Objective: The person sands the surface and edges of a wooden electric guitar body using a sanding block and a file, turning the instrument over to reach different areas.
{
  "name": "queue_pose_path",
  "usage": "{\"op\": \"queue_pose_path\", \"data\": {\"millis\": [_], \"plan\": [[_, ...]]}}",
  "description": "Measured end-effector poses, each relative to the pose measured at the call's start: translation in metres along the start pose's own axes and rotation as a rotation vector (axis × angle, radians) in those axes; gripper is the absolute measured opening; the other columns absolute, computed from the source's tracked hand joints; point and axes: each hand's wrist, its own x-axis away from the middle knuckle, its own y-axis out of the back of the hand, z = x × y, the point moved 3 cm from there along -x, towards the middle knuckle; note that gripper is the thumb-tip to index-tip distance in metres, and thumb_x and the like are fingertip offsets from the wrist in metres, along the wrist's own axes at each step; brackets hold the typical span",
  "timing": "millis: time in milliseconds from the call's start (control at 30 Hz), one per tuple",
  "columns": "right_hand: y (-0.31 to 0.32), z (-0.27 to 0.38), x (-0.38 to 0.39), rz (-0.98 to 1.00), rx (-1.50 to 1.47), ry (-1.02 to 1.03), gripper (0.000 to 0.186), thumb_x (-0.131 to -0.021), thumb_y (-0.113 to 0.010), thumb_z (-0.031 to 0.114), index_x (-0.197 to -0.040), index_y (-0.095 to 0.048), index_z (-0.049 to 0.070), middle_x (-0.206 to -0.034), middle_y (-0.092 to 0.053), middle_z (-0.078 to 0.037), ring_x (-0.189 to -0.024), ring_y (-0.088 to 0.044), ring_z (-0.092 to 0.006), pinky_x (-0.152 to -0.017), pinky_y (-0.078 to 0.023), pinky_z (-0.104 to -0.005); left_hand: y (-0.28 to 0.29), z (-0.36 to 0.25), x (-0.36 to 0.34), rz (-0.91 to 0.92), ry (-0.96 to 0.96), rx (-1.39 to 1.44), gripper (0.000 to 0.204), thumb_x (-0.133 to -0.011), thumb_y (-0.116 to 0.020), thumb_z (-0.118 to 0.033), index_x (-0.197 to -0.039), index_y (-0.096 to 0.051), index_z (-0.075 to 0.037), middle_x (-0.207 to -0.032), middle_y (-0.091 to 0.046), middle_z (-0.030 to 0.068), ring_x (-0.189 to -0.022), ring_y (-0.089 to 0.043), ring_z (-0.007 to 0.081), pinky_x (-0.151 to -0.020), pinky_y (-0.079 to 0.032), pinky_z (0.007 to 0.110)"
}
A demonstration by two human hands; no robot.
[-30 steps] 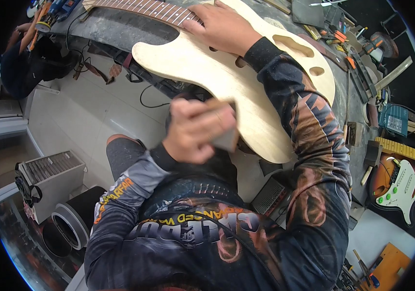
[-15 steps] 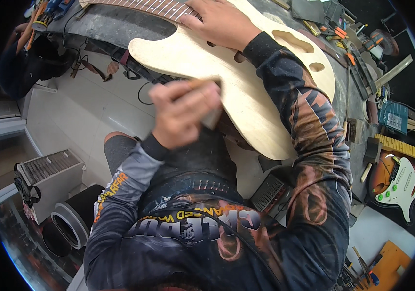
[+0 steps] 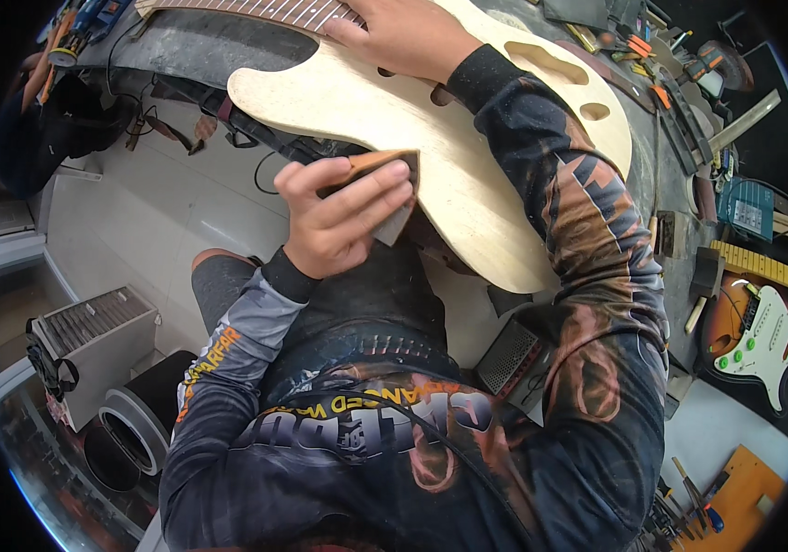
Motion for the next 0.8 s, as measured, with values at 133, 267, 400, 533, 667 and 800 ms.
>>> {"op": "queue_pose_path", "data": {"millis": [133,267,400,533,667,800], "plan": [[0.003,0.003,-0.005,0.035,-0.054,-0.106,0.052,-0.116,-0.058,0.041,-0.14,-0.067,-0.004,-0.13,-0.074,-0.032,-0.125,-0.069,-0.0491,-0.109,-0.053,-0.0543,-0.007,-0.062,0.0,-0.13,-0.194,0.157,0.042,-0.091,-0.085,-0.026,-0.133,-0.087,-0.029,-0.144,-0.074,-0.0242,-0.127,-0.057,0.0102,-0.106,-0.033,0.043],[-0.002,-0.005,0.001,0.004,0.059,0.095,0.05,-0.116,-0.058,0.041,-0.137,-0.067,-0.003,-0.129,-0.074,-0.032,-0.124,-0.069,-0.0489,-0.108,-0.053,-0.0544,-0.004,-0.024,0.008,0.014,-0.017,0.054,0.039,-0.092,-0.085,-0.027,-0.131,-0.087,-0.031,-0.143,-0.072,-0.0259,-0.126,-0.057,0.0082,-0.107,-0.032,0.041],[0.002,0.003,-0.005,0.016,-0.097,-0.124,0.05,-0.115,-0.057,0.041,-0.134,-0.068,-0.004,-0.129,-0.074,-0.032,-0.122,-0.069,-0.0492,-0.107,-0.053,-0.0543,-0.012,-0.078,0.005,-0.127,-0.204,0.174,0.041,-0.088,-0.089,-0.029,-0.129,-0.09,-0.031,-0.145,-0.076,-0.0253,-0.127,-0.055,0.013,-0.1,-0.034,0.04],[0.003,0.002,-0.006,0.038,-0.074,-0.13,0.049,-0.116,-0.056,0.041,-0.132,-0.069,-0.004,-0.128,-0.074,-0.032,-0.121,-0.07,-0.0498,-0.107,-0.053,-0.0544,0.01,-0.042,-0.01,-0.028,-0.055,0.12,0.041,-0.088,-0.082,-0.024,-0.128,-0.09,-0.028,-0.145,-0.078,-0.0202,-0.124,-0.056,0.011,-0.101,-0.034,0.041],[-0.001,0.003,-0.008,0.051,-0.084,-0.136,0.05,-0.116,-0.055,0.042,-0.131,-0.069,-0.004,-0.128,-0.074,-0.033,-0.121,-0.07,-0.0498,-0.108,-0.053,-0.0547,-0.011,-0.082,0.006,-0.13,-0.222,0.205,0.037,-0.089,-0.085,-0.026,-0.126,-0.089,-0.028,-0.145,-0.076,-0.0242,-0.124,-0.055,0.0106,-0.094,-0.031,0.041],[0.001,-0.001,-0.001,0.024,-0.048,-0.059,0.052,-0.116,-0.055,0.043,-0.131,-0.069,-0.004,-0.129,-0.074,-0.033,-0.122,-0.07,-0.0498,-0.108,-0.053,-0.0549,-0.003,-0.05,0.0,-0.133,-0.131,0.156,0.044,-0.086,-0.085,-0.03,-0.13,-0.09,-0.029,-0.147,-0.077,-0.0226,-0.124,-0.057,0.012,-0.099,-0.034,0.04]]}}
